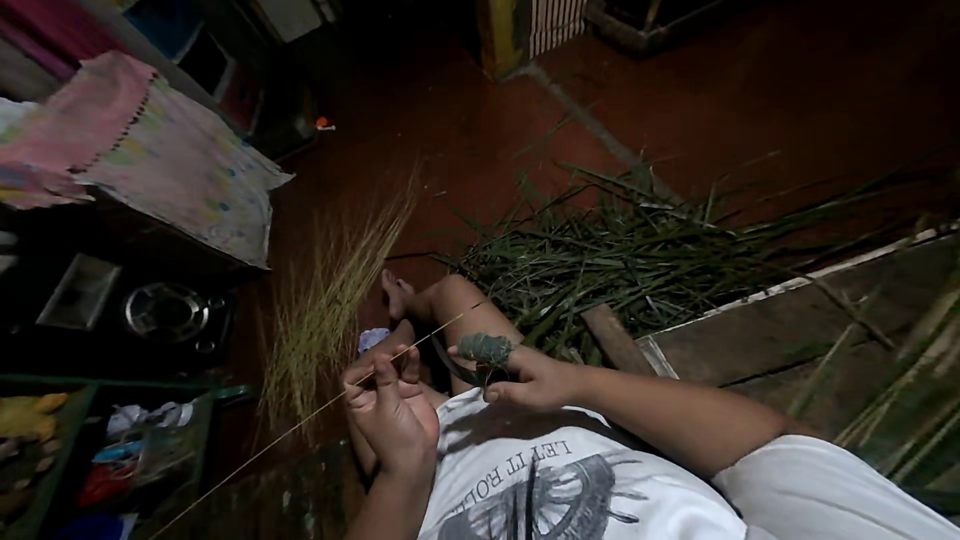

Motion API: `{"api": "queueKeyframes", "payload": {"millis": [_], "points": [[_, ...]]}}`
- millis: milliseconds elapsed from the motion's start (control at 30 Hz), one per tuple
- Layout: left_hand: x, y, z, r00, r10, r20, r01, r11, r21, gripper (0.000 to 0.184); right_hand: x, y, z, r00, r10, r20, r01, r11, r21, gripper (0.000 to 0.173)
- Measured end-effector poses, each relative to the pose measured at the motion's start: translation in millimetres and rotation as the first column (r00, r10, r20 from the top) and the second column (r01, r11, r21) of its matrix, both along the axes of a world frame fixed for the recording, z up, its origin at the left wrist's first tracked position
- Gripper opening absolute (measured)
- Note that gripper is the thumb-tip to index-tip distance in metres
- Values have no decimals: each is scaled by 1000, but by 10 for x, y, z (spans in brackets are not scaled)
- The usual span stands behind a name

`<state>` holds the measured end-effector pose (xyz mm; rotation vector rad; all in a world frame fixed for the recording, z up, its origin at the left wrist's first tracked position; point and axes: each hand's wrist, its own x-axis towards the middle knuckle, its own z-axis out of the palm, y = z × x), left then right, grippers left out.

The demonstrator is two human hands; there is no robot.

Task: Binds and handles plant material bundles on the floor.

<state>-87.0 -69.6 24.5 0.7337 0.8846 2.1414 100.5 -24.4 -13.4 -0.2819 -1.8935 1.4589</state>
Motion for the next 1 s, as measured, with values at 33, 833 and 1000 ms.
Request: {"api": "queueKeyframes", "payload": {"millis": [33, 833, 1000], "points": [[9, -10, 6, 1000, -2, -1, 2, 1000, 4, 14, -14, -7, -10, 1000, -1, -4, 1, 1000, -3, 31], [111, -73, -208, 903, -34, -428, 145, 962, 230, 10, -10, 14, 31, 937, -75, -342, -175, 747, -642, 29], [118, -90, -196, 907, -48, -418, 153, 963, 222, 9, 26, 102, 39, 872, -160, -463, -246, 675, -696, 30]]}}
